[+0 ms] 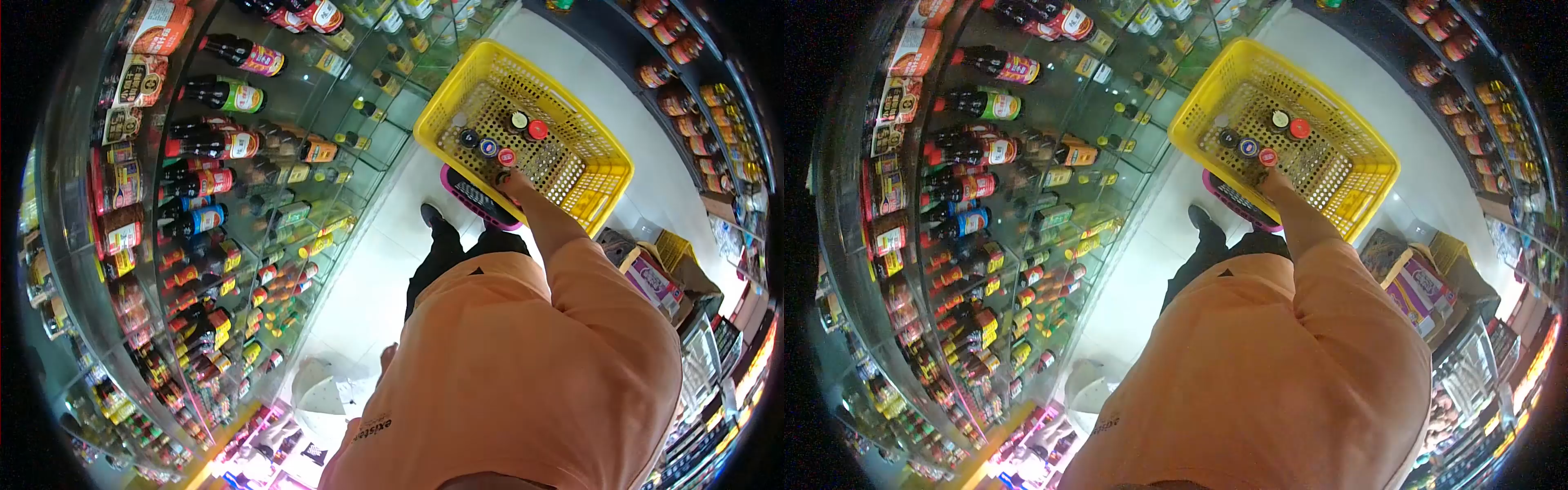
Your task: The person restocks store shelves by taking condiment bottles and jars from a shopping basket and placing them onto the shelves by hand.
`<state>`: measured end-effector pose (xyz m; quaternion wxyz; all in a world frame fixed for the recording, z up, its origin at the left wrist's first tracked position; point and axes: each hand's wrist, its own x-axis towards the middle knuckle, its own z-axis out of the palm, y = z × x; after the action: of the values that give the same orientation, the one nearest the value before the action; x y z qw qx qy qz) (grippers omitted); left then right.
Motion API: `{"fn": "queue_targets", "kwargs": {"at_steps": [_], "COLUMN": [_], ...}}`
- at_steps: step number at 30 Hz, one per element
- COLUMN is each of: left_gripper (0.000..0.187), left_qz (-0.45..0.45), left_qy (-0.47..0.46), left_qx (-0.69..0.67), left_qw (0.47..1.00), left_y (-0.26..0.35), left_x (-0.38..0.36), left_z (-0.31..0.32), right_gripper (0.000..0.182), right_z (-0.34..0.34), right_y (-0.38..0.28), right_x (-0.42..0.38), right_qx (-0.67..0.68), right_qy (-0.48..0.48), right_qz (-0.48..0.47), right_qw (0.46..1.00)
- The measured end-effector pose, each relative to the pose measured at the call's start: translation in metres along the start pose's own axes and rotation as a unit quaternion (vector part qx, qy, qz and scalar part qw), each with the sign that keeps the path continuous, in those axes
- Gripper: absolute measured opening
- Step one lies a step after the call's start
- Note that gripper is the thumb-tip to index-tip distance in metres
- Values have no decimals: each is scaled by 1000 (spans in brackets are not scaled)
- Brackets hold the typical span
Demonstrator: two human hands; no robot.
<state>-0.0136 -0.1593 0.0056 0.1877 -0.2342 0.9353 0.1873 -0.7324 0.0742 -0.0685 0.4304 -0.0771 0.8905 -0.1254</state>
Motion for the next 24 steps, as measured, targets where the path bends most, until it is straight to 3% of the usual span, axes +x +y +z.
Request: {"fn": "queue_targets", "kwargs": {"at_steps": [4, 8, 9, 12, 13, 14, 19, 21, 24], "left_gripper": [34, 33, 33, 29, 28, 28, 29, 33, 49], "left_qz": [-186, -351, -382, -402, -409, -396, -290, -256, -144], "left_qy": [-28, -44, -48, 27, 41, 54, 101, 95, 88], "left_qx": [-203, -398, -444, -483, -516, -524, -560, -600, -674], "left_qw": [961, 847, 809, 777, 751, 752, 769, 752, 719], "left_y": [88, 140, 154, 166, 160, 163, 203, 216, 240], "left_x": [10, 14, 29, 65, 76, 88, 155, 177, 193], "left_z": [0, -14, -15, -33, -28, -37, -114, -141, -191], "right_gripper": [68, 61, 61, 51, 44, 37, 32, 31, 29], "right_z": [18, -30, -44, -87, -112, -134, -223, -243, -239], "right_y": [17, 23, 28, 39, 35, 31, 2, -26, -78], "right_x": [22, -9, -19, -49, -67, -85, -148, -178, -204], "right_qx": [4, 42, 36, 73, 146, 218, 281, 299, 392], "right_qy": [62, 19, 17, 33, 2, -29, -9, -23, -123], "right_qz": [-31, -96, -100, -168, -154, -138, -220, -237, -309], "right_qw": [998, 994, 994, 983, 977, 966, 934, 924, 858]}}
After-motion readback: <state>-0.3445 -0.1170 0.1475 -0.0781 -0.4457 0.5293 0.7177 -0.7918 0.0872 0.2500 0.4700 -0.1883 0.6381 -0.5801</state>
